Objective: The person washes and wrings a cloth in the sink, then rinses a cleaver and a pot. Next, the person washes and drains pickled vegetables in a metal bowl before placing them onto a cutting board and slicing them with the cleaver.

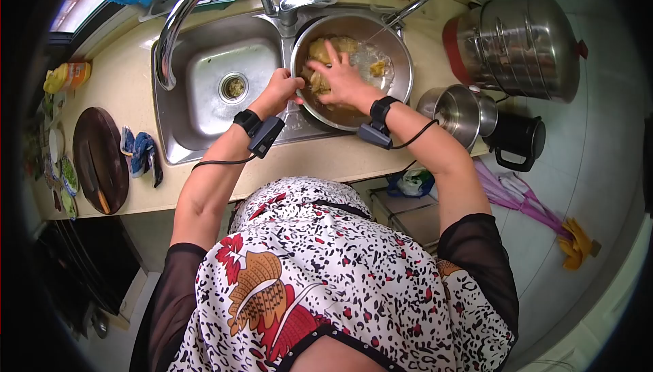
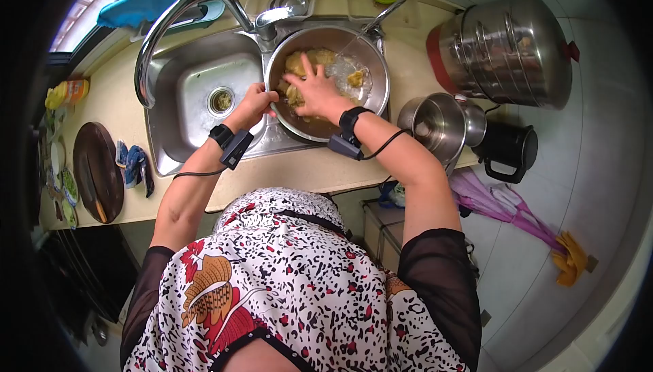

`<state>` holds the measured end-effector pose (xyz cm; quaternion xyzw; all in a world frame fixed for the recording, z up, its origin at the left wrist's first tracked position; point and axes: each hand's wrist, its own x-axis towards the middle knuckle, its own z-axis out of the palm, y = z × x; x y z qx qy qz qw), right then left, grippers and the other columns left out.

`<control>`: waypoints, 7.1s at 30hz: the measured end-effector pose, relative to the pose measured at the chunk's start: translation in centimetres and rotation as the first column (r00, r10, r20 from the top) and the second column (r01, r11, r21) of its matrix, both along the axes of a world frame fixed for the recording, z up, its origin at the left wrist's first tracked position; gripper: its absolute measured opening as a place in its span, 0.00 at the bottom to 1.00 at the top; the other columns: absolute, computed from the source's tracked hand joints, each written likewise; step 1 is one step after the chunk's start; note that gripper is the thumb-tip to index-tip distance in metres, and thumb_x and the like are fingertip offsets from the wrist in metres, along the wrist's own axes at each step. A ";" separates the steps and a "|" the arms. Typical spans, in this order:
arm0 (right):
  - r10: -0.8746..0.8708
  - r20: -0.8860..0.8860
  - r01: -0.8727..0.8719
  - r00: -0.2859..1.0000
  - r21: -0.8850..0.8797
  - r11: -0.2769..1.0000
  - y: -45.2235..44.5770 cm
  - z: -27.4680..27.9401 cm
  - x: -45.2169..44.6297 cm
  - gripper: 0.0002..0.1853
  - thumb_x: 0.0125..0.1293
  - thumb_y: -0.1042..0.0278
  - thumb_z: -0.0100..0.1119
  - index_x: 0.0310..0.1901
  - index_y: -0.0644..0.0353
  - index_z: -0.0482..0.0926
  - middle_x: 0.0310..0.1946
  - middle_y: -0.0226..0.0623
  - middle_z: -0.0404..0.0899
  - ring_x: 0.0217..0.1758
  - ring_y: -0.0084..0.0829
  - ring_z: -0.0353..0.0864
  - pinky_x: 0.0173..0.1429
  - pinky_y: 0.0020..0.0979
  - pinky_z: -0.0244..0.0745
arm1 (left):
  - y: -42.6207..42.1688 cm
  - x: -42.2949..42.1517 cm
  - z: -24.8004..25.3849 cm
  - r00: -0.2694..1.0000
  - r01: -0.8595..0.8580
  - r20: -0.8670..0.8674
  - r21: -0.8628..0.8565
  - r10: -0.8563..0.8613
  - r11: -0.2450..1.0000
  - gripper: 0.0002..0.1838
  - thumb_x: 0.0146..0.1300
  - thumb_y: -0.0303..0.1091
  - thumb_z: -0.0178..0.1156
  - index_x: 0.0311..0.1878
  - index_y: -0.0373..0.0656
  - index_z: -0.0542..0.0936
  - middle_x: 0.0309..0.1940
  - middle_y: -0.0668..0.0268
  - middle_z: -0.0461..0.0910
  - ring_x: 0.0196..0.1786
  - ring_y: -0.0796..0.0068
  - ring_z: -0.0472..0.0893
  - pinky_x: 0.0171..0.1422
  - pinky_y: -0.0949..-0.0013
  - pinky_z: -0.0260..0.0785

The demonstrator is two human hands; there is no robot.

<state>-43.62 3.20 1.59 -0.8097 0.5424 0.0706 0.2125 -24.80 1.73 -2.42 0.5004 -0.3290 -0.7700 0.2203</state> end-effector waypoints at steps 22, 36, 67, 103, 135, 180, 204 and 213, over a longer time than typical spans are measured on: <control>-0.322 0.496 0.355 0.806 0.030 0.934 -2.2 1.5 -8.8 0.19 0.58 0.69 0.56 0.53 0.54 0.73 0.47 0.48 0.75 0.52 0.47 0.75 0.57 0.40 0.69 | 0.5 0.0 0.7 1.000 0.006 -0.004 -0.015 -0.006 1.000 0.13 0.52 0.21 0.54 0.42 0.26 0.74 0.31 0.59 0.79 0.21 0.73 0.77 0.18 0.76 0.72; -0.700 0.507 0.376 0.503 0.601 0.705 -1.7 -2.8 -11.3 0.07 0.58 0.71 0.60 0.39 0.60 0.77 0.24 0.28 0.77 0.29 0.20 0.75 0.32 0.26 0.72 | 0.8 0.8 0.4 1.000 -0.002 -0.015 0.002 0.002 1.000 0.11 0.52 0.20 0.54 0.40 0.27 0.75 0.30 0.60 0.77 0.22 0.72 0.76 0.18 0.74 0.72; -0.623 0.404 0.546 0.670 0.301 0.782 -2.0 -3.3 -10.8 0.24 0.56 0.63 0.64 0.55 0.56 0.72 0.49 0.49 0.75 0.43 0.37 0.80 0.48 0.37 0.75 | 0.6 0.1 0.9 0.999 0.023 -0.033 -0.033 -0.024 0.999 0.14 0.53 0.20 0.53 0.44 0.27 0.75 0.32 0.60 0.80 0.20 0.75 0.76 0.16 0.77 0.71; -0.818 0.480 0.816 0.316 0.303 0.493 -4.4 -2.0 -13.6 0.10 0.64 0.69 0.46 0.31 0.60 0.77 0.19 0.28 0.72 0.16 0.20 0.69 0.16 0.22 0.60 | 0.5 0.9 0.4 1.000 -0.013 0.023 -0.017 0.013 1.000 0.13 0.51 0.21 0.52 0.41 0.28 0.76 0.30 0.61 0.79 0.21 0.75 0.75 0.18 0.76 0.70; -0.866 0.399 0.275 -0.301 0.906 0.321 -9.3 -7.0 -19.3 0.13 0.61 0.76 0.49 0.48 0.65 0.70 0.32 0.34 0.72 0.28 0.24 0.69 0.26 0.22 0.64 | 8.6 6.4 3.8 0.975 -0.223 -0.003 -0.016 0.223 0.975 0.16 0.49 0.19 0.52 0.44 0.28 0.77 0.28 0.62 0.79 0.19 0.79 0.76 0.15 0.79 0.69; 0.032 0.459 -0.117 0.888 0.159 0.980 15.4 2.2 37.6 0.40 0.46 0.67 0.69 0.62 0.63 0.59 0.65 0.57 0.51 0.67 0.50 0.57 0.70 0.41 0.56 | 22.8 48.7 6.5 0.641 -0.166 0.706 -0.257 0.302 0.952 0.28 0.49 0.30 0.64 0.55 0.32 0.70 0.32 0.51 0.79 0.24 0.67 0.81 0.24 0.70 0.73; 0.489 -0.140 -0.506 0.861 -0.149 0.849 13.3 -4.8 42.4 0.48 0.53 0.54 0.60 0.69 0.66 0.45 0.69 0.63 0.42 0.72 0.58 0.44 0.71 0.51 0.45 | 19.8 39.1 2.8 0.173 0.758 0.985 -0.127 -0.010 0.639 0.69 0.29 0.53 0.76 0.72 0.46 0.43 0.72 0.48 0.39 0.72 0.45 0.46 0.70 0.38 0.43; 0.017 0.260 -0.042 0.965 0.091 0.995 13.4 -2.7 42.1 0.34 0.41 0.77 0.68 0.52 0.64 0.62 0.50 0.57 0.63 0.46 0.61 0.73 0.49 0.44 0.75 | 20.2 40.0 3.2 0.293 0.236 0.943 -0.231 0.158 0.944 0.46 0.30 0.32 0.78 0.54 0.34 0.62 0.55 0.37 0.66 0.55 0.42 0.72 0.56 0.56 0.69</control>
